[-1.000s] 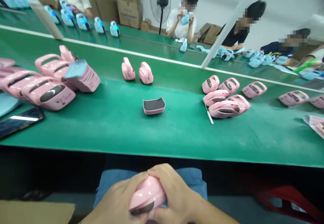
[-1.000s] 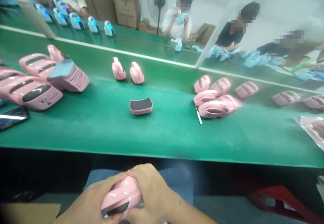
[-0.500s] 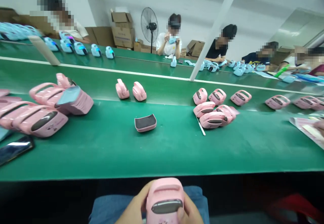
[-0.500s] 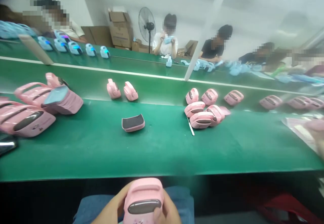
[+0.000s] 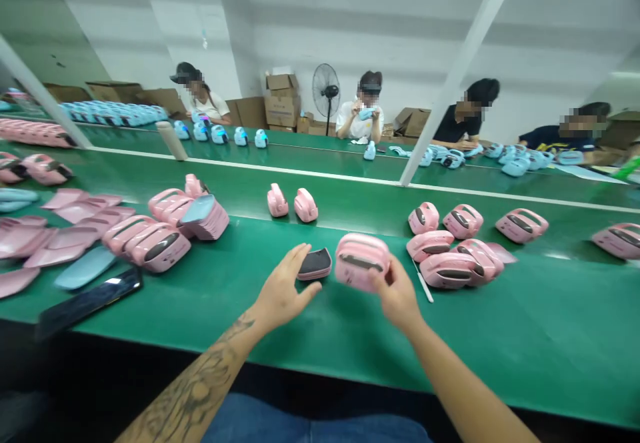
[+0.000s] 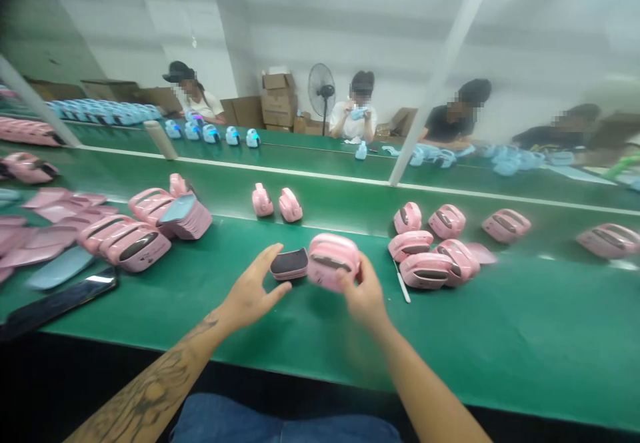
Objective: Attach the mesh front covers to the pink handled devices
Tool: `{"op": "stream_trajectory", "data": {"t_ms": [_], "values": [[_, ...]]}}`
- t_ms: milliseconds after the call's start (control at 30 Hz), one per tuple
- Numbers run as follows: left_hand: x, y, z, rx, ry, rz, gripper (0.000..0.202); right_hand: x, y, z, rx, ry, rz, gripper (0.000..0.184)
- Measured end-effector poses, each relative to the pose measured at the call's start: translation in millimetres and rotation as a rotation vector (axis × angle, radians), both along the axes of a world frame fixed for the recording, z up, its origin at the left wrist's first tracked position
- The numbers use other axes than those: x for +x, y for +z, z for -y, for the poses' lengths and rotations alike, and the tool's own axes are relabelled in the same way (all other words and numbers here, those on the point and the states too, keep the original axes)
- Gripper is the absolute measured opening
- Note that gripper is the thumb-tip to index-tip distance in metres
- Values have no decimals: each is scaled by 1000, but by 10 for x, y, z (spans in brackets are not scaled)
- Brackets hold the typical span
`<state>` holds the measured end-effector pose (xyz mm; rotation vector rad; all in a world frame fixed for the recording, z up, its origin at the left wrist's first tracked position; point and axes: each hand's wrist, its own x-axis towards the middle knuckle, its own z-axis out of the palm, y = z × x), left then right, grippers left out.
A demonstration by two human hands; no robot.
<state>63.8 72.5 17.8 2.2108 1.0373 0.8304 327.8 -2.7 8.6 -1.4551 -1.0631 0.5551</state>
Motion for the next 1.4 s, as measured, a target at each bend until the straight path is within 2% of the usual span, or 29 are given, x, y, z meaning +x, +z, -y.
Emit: {"op": "stream_trajectory", "data": {"t_ms": [33,100,233,333,433,500,600,667,733,867,933,1000,1067,1133,1200,1267,1300,1333,1400], "values": [[-13,-52,-140,126,33,-89,63,113,24,-272,-7,-63,-6,67],[-40,-171,-304,275,13,-238,41,326,26,-782,-36,-195,-17,57],[5,-319,-302,325,-37,-313,26,676,-89,-1534,-115,-420,-6,39],[88,-326,-255,291,-11,-299,22,852,-227,-1826,-188,-558,24,40],[135,-320,-251,244,22,-266,19,956,-356,-1923,-220,-615,48,41],[143,-327,-262,193,58,-234,18,984,-399,-1910,-215,-612,54,45],[148,-346,-291,100,98,-182,17,916,-381,-1790,-159,-581,66,64],[149,-353,-311,48,101,-151,15,759,-346,-1625,-89,-536,79,69],[143,-341,-324,15,98,-129,15,513,-322,-1378,-16,-447,68,63],[103,-231,-323,-48,95,-42,9,-66,-295,-765,32,-182,-89,44],[109,-141,-293,-41,78,71,9,-296,-255,-526,-2,-3,-197,45],[163,-51,-242,-21,-15,170,10,-444,-188,-388,-41,206,-350,57],[264,26,-197,-30,-155,200,11,-495,-109,-340,-75,445,-642,67],[389,89,-222,-43,-283,177,14,-451,-40,-348,-85,612,-964,69],[512,144,-389,-32,-358,150,33,-335,-6,-388,-60,631,-1161,68],[631,181,-725,-48,-278,162,58,-185,-21,-449,-22,600,-1251,73],[693,188,-942,-72,-136,195,62,-110,-46,-484,-1,581,-1285,76],[758,186,-1173,-120,66,217,67,-41,-80,-521,20,559,-1312,79],[886,156,-1618,-173,205,178,89,64,-166,-588,66,500,-1345,82]]}}
